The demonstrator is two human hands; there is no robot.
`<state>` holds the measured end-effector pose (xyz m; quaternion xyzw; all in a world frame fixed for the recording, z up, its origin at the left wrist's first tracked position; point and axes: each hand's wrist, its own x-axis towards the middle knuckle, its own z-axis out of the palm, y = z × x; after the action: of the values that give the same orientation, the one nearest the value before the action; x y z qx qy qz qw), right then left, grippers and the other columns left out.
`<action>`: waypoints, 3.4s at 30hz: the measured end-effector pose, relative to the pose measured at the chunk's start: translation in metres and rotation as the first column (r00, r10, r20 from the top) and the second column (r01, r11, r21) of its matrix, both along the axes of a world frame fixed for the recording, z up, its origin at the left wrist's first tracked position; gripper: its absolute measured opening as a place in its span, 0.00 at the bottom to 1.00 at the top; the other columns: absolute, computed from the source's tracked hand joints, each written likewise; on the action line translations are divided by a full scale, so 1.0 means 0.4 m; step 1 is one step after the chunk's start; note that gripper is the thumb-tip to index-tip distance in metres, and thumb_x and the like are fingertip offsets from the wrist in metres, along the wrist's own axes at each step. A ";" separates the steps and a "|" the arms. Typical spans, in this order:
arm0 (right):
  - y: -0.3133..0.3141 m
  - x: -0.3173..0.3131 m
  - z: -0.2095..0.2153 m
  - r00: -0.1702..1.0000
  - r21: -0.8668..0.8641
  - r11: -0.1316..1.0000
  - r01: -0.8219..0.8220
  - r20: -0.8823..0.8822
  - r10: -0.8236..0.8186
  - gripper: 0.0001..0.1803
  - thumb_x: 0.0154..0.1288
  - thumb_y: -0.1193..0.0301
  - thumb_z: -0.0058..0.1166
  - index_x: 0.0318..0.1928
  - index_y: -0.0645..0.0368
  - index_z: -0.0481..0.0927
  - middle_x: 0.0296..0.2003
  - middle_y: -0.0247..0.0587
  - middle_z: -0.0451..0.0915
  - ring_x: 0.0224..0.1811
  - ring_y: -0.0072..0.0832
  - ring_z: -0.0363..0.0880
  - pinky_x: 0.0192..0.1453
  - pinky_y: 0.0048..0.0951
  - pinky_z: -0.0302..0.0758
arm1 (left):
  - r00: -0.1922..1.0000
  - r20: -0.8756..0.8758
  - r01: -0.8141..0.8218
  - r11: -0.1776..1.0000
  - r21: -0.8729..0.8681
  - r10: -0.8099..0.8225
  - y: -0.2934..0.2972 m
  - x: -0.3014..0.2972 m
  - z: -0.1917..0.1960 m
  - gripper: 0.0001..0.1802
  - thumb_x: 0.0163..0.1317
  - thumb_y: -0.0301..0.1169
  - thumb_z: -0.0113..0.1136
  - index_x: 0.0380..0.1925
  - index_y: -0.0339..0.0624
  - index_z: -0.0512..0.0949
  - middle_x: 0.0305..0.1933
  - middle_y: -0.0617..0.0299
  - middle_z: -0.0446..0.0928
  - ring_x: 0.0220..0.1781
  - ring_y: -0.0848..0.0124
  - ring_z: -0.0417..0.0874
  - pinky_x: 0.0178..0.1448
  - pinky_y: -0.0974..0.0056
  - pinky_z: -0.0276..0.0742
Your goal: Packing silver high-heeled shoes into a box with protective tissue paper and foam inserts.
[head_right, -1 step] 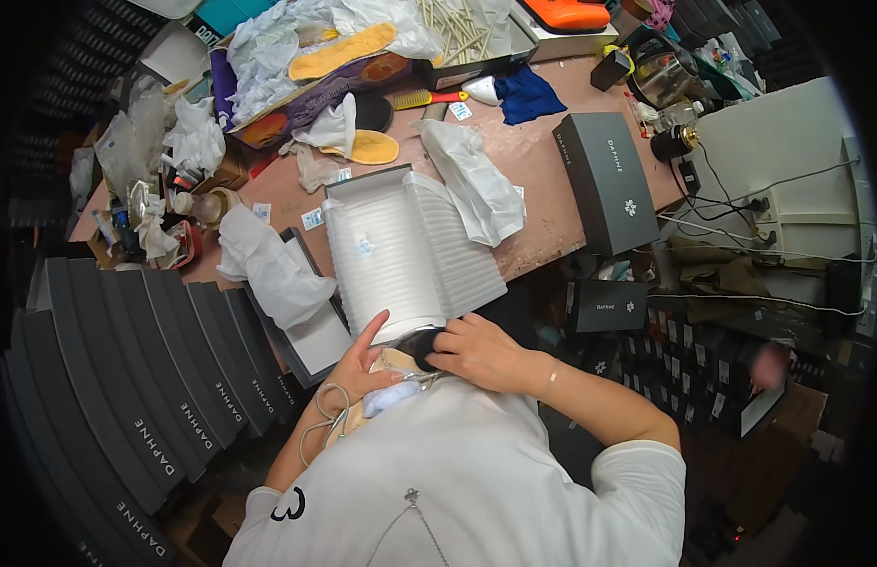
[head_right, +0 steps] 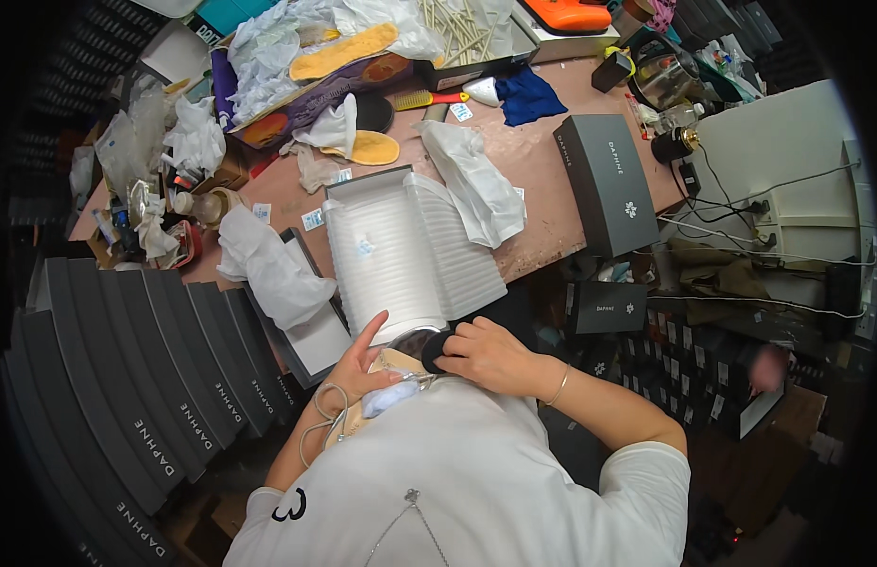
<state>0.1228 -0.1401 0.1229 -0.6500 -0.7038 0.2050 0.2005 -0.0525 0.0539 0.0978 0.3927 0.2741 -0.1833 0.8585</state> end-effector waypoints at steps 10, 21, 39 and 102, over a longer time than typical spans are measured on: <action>0.103 0.140 -0.081 0.776 0.058 0.809 0.585 -0.331 -0.537 0.14 0.58 0.75 0.60 0.46 0.61 0.81 0.34 0.42 0.77 0.39 0.39 0.76 0.44 0.34 0.73 | 0.999 0.000 -0.043 0.997 0.072 0.043 0.002 0.078 0.000 0.57 0.51 0.21 0.67 0.74 0.45 0.39 0.52 0.43 0.75 0.56 0.65 0.77 0.59 0.67 0.70; 0.016 0.061 -0.124 0.928 0.042 0.946 0.321 -0.215 -0.306 0.16 0.52 0.74 0.58 0.44 0.52 0.84 0.34 0.33 0.75 0.38 0.32 0.74 0.42 0.33 0.69 | 0.994 -0.109 0.018 0.995 0.096 -0.008 0.004 0.140 -0.029 0.51 0.53 0.19 0.65 0.73 0.43 0.45 0.51 0.46 0.77 0.50 0.68 0.79 0.55 0.68 0.74; 0.160 0.517 -0.213 0.623 0.366 0.573 0.733 -0.024 -0.782 0.18 0.58 0.72 0.57 0.51 0.54 0.79 0.41 0.41 0.77 0.44 0.39 0.75 0.48 0.38 0.71 | 0.940 0.135 -0.322 0.946 0.043 0.314 0.049 0.290 -0.016 0.44 0.54 0.17 0.63 0.70 0.41 0.53 0.53 0.47 0.76 0.51 0.64 0.82 0.56 0.64 0.78; 0.193 -0.009 0.067 0.610 -0.065 0.948 0.312 -0.751 -0.253 0.18 0.56 0.78 0.64 0.49 0.59 0.81 0.39 0.34 0.80 0.29 0.21 0.73 0.39 0.23 0.75 | 0.873 -0.079 -0.408 0.632 -0.659 0.480 0.080 0.137 -0.063 0.16 0.70 0.41 0.52 0.49 0.42 0.71 0.36 0.55 0.73 0.25 0.72 0.75 0.22 0.70 0.76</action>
<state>0.1191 -0.0629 0.1499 -0.6018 -0.4532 0.3948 0.5259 0.0024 0.0858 0.0725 -0.0051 0.2351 -0.0298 0.9715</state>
